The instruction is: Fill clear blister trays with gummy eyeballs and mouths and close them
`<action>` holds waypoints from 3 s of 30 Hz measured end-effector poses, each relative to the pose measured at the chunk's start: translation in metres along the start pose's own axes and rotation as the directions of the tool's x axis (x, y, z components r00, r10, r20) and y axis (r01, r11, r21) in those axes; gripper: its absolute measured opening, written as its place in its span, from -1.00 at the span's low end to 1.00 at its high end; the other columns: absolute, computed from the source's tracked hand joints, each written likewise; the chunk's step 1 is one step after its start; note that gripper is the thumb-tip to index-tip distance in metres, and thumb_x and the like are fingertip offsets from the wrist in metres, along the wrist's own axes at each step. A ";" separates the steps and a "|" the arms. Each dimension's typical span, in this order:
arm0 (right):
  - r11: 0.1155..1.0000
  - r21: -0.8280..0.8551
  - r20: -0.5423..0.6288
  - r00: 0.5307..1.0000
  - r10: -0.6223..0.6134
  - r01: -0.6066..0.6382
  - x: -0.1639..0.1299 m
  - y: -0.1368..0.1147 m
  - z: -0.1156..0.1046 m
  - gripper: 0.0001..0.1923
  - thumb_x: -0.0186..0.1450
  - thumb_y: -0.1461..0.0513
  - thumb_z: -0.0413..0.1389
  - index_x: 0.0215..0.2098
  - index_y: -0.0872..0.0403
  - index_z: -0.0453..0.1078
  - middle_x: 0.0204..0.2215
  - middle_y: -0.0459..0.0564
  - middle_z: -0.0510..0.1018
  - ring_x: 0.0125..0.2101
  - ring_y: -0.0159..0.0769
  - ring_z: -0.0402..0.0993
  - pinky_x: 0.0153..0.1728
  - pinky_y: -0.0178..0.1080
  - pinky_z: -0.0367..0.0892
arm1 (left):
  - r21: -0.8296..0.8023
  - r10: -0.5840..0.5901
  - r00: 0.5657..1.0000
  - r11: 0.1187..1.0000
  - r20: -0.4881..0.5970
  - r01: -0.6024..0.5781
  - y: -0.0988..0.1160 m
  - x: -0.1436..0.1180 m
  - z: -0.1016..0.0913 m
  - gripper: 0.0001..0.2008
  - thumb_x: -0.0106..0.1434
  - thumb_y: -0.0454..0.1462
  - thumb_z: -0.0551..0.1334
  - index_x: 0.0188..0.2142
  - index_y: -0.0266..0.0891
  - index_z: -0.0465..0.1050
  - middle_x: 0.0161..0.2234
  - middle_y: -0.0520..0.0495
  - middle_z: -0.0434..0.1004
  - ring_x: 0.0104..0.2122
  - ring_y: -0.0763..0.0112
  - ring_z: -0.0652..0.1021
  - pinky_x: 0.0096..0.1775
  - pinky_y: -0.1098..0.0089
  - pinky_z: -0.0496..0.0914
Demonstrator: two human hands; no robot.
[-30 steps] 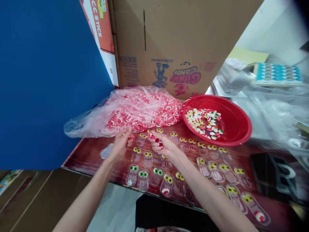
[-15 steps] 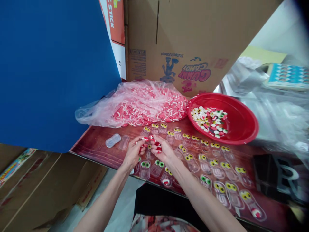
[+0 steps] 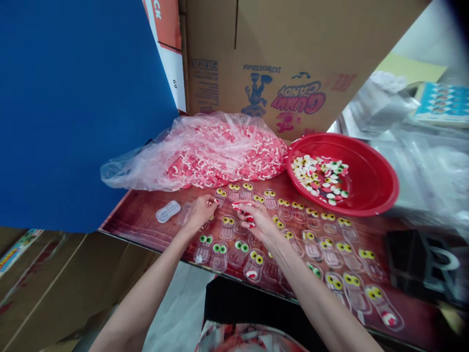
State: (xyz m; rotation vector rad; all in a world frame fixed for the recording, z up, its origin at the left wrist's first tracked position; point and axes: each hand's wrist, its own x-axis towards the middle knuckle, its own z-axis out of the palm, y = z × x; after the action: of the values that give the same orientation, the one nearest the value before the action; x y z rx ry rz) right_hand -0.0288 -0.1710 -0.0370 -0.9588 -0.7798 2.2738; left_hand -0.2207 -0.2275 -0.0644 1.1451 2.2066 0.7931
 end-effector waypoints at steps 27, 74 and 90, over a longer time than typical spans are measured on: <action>0.999 0.008 -0.038 0.999 0.039 -0.039 0.003 0.015 0.003 -0.71 -0.10 0.22 0.40 -0.43 0.15 0.50 -0.60 -0.12 0.42 -0.63 -0.54 0.19 -0.72 -0.48 -0.13 | 0.502 0.390 0.880 0.723 0.271 -0.475 -0.005 0.006 -0.027 -0.67 0.37 -0.33 0.06 0.04 -0.16 0.50 -0.11 -0.17 0.47 -0.24 0.25 0.53 -0.24 0.36 0.32; 0.296 -0.921 0.079 0.866 -0.494 0.253 0.050 -0.026 -0.052 -0.80 0.18 0.23 0.05 -0.33 0.08 0.52 -0.49 -0.10 0.54 -0.46 -0.31 0.37 -0.35 -0.30 0.22 | 0.390 0.204 0.940 0.870 0.272 -0.301 0.053 0.045 0.025 -0.81 0.26 -0.24 0.23 -0.29 -0.28 0.61 -0.40 -0.18 0.62 -0.33 0.18 0.58 -0.25 0.35 0.34; -0.252 -0.966 0.150 0.925 -0.349 0.061 0.059 -0.039 -0.026 -0.69 0.28 0.37 0.00 -0.14 0.06 0.53 -0.14 0.11 0.62 -0.23 -0.19 0.50 -0.29 -0.31 0.22 | 0.475 0.298 0.922 0.792 0.247 -0.383 0.055 0.026 0.022 -0.71 0.33 -0.29 0.14 -0.05 -0.25 0.59 -0.11 -0.25 0.57 -0.15 0.13 0.57 -0.11 0.28 0.39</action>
State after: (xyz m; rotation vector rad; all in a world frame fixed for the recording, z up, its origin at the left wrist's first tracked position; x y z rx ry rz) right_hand -0.0346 -0.0970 -0.0515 -1.3803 -2.6135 0.6272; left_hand -0.1891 -0.1735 -0.0457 1.8421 2.1593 0.2081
